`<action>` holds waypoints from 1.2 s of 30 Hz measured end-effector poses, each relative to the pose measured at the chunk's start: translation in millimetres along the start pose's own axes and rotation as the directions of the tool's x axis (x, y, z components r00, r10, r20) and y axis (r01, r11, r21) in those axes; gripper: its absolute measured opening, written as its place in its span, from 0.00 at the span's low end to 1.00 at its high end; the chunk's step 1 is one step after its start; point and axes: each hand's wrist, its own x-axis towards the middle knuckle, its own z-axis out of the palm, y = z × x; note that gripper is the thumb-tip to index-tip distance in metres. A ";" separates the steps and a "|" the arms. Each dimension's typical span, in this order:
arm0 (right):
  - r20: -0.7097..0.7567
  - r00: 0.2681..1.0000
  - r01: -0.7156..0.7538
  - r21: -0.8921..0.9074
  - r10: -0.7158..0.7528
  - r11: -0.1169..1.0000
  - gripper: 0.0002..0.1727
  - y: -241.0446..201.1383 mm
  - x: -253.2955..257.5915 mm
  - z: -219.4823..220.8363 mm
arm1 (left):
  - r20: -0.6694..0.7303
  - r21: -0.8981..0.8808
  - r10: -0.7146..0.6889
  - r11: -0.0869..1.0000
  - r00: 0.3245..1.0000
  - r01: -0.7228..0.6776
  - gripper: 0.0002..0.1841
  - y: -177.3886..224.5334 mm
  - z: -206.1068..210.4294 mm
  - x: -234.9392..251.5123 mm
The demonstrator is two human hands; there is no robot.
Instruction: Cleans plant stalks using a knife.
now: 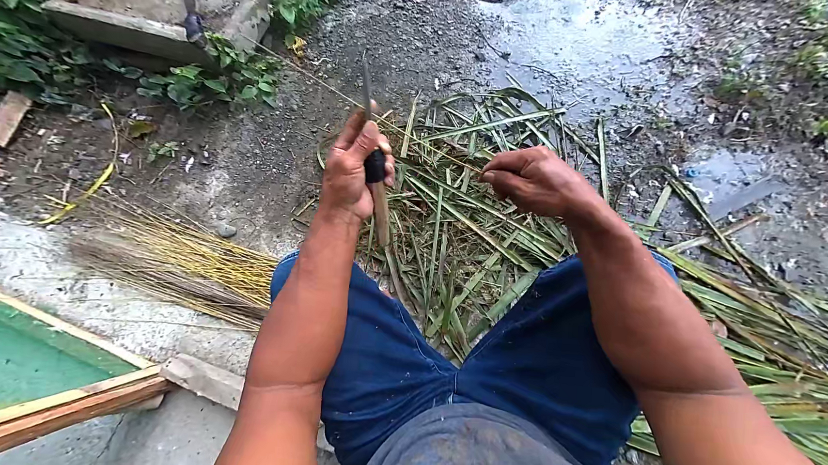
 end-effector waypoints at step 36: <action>-0.136 0.990 -0.045 -0.074 0.035 0.996 0.10 -3.4 12.3 11.1 | 0.199 0.083 -0.204 0.978 0.958 0.191 0.20 -26.7 29.6 -18.0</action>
